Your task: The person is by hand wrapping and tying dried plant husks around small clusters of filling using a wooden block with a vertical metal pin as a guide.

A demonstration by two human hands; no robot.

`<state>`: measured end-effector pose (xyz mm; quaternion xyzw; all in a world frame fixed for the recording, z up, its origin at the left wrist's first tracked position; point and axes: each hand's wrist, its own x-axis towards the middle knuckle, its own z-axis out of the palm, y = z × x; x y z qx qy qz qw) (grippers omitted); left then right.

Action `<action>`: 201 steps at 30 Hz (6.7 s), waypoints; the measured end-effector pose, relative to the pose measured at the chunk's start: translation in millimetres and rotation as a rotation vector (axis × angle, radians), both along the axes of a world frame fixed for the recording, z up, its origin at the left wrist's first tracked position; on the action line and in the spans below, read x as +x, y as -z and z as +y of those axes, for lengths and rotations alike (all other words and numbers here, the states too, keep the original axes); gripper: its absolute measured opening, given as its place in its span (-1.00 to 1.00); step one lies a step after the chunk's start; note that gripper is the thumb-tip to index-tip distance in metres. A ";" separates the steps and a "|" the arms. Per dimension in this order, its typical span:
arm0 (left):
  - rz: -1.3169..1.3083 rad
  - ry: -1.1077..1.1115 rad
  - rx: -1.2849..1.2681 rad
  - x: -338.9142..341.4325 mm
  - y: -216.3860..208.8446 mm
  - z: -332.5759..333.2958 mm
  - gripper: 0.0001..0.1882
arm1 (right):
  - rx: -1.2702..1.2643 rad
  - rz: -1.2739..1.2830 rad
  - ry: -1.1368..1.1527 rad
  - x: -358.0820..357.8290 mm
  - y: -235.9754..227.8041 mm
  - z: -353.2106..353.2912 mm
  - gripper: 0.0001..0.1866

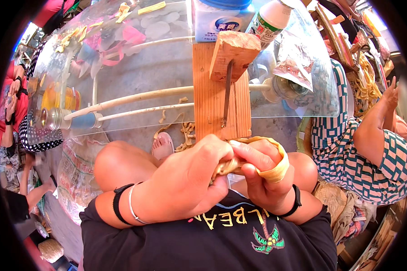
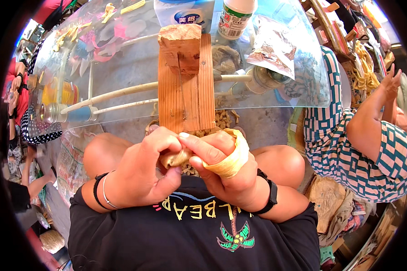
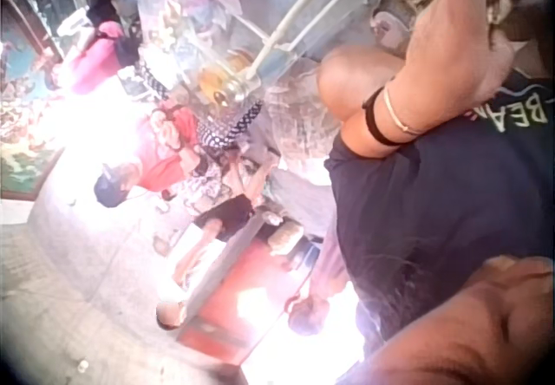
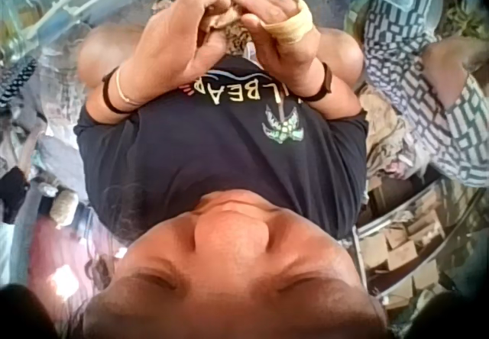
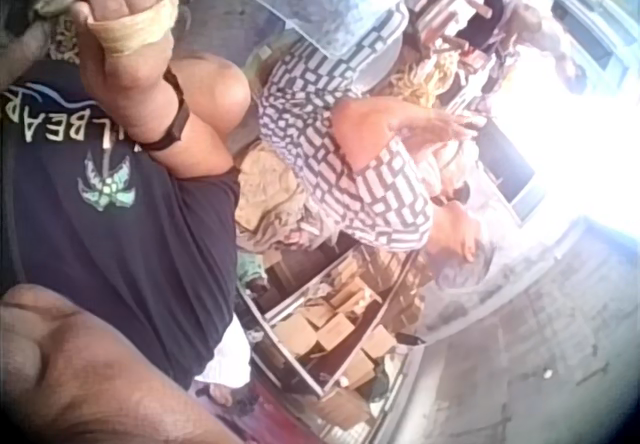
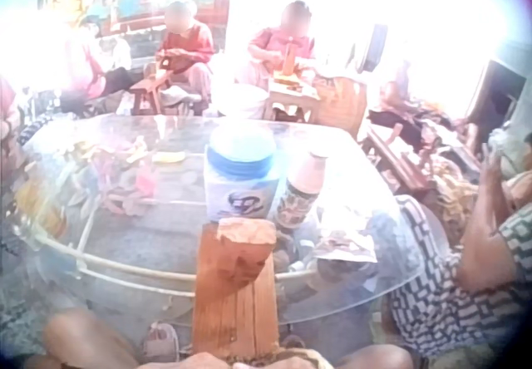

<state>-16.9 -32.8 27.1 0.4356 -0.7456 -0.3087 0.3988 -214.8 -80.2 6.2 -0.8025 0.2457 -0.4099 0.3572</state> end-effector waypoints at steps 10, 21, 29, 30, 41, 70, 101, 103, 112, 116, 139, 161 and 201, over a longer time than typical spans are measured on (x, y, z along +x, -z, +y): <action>0.284 0.057 0.111 -4.7 10.7 2.7 -0.77 | 0.226 -0.022 0.020 -0.6 0.2 -0.2 -0.88; 0.594 -0.109 0.244 24.9 14.3 5.8 -0.75 | 0.949 -0.115 0.182 -4.2 -14.3 0.9 -0.63; 0.571 0.075 0.331 12.0 15.3 11.6 -0.48 | 0.723 -0.073 -0.246 -3.2 -8.0 -7.8 -0.65; 0.477 0.099 0.292 10.3 16.6 8.2 -0.50 | 0.570 -0.076 -0.250 -1.5 -10.4 -10.3 -0.56; 0.160 -0.183 0.071 35.1 10.2 -32.4 -0.79 | 0.542 -0.280 0.187 25.4 -3.8 -33.5 -0.85; 0.714 -0.087 0.575 0.2 -4.1 16.1 -0.41 | 0.092 -0.175 -0.080 17.6 -8.0 2.0 -0.63; 0.268 0.084 0.061 14.5 18.2 19.9 -0.86 | 0.860 -0.416 -0.201 -4.6 0.6 23.8 -0.83; 0.327 0.018 0.055 4.3 20.6 13.2 -0.85 | 0.881 -0.472 -0.279 -1.6 -0.3 22.4 -0.84; 0.564 0.161 0.360 11.2 22.4 4.0 -0.62 | 0.153 -0.120 -0.321 -4.5 2.4 -2.7 -0.73; 0.404 0.044 0.199 -0.6 15.4 10.4 -0.62 | -0.082 0.025 -0.010 -3.2 6.9 10.2 -0.62; 0.254 0.036 0.086 25.2 19.7 5.8 -0.87 | -0.032 0.197 -0.123 -12.6 -20.0 -12.3 -0.91; -0.088 0.022 -0.127 12.7 13.4 9.1 -0.53 | 0.213 0.122 -0.213 -0.3 -7.3 2.1 -0.86; 0.200 -0.098 0.251 21.0 4.3 -4.2 -0.73 | 0.406 -0.189 -0.005 6.6 0.5 -8.5 -0.75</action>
